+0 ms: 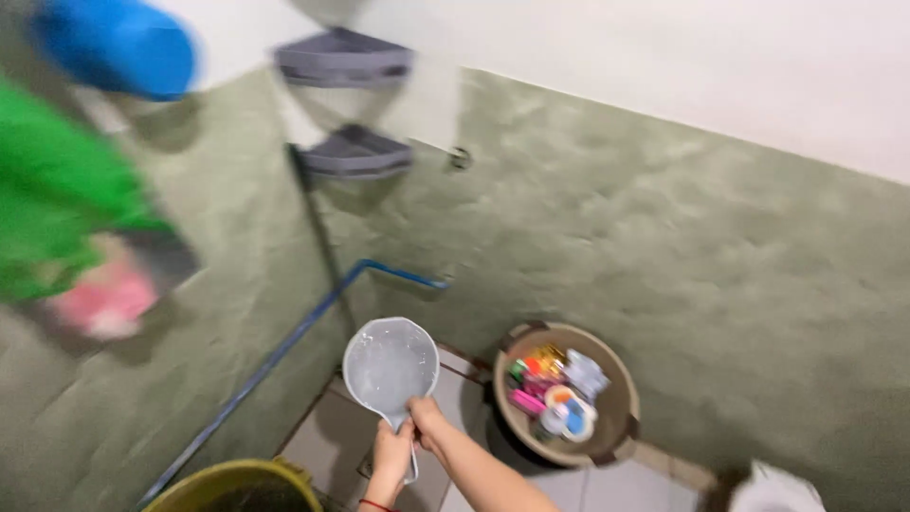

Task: Cleaning and organizing toiletries on corner shelves in a bathroom using water and a scrub brush.

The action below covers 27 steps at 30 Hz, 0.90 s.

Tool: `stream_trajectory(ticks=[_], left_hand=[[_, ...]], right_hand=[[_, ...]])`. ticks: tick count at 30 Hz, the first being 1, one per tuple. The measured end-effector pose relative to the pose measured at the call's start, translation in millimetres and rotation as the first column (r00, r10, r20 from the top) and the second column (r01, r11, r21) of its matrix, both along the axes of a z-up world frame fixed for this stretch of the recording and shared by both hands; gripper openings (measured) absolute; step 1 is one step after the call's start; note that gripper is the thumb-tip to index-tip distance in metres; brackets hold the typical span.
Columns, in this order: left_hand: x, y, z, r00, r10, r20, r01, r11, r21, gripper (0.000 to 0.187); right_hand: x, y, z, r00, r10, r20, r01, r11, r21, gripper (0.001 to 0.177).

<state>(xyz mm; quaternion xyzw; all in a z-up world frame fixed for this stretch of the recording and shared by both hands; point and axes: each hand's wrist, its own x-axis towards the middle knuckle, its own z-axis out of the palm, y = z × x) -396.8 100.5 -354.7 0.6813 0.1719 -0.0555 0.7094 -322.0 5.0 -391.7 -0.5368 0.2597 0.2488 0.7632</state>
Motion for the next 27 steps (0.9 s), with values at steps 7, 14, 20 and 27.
stream_trajectory(ticks=[7, 14, 20, 27], left_hand=[[-12, -64, 2, 0.981, -0.111, 0.156, 0.112, 0.994, 0.005, 0.036], [0, -93, -36, 0.965, -0.249, 0.085, 0.228, 0.952, 0.205, 0.037], [47, -164, -53, 0.919, -0.389, 0.061, 0.295, 0.783, 0.549, 0.038], [120, -243, -80, 0.9, -0.423, -0.105, 0.402, 0.714, 0.574, 0.046]], right_hand=[[-3, -99, 33, 0.954, -0.124, 0.275, 0.16, 0.981, -0.113, 0.047], [-37, -194, 99, 0.982, -0.143, 0.12, 0.143, 0.99, 0.011, 0.045], [-50, -289, 52, 0.986, -0.166, 0.021, 0.164, 0.983, 0.087, 0.043], [-76, -331, 157, 0.958, -0.272, 0.094, 0.282, 0.953, -0.114, 0.06]])
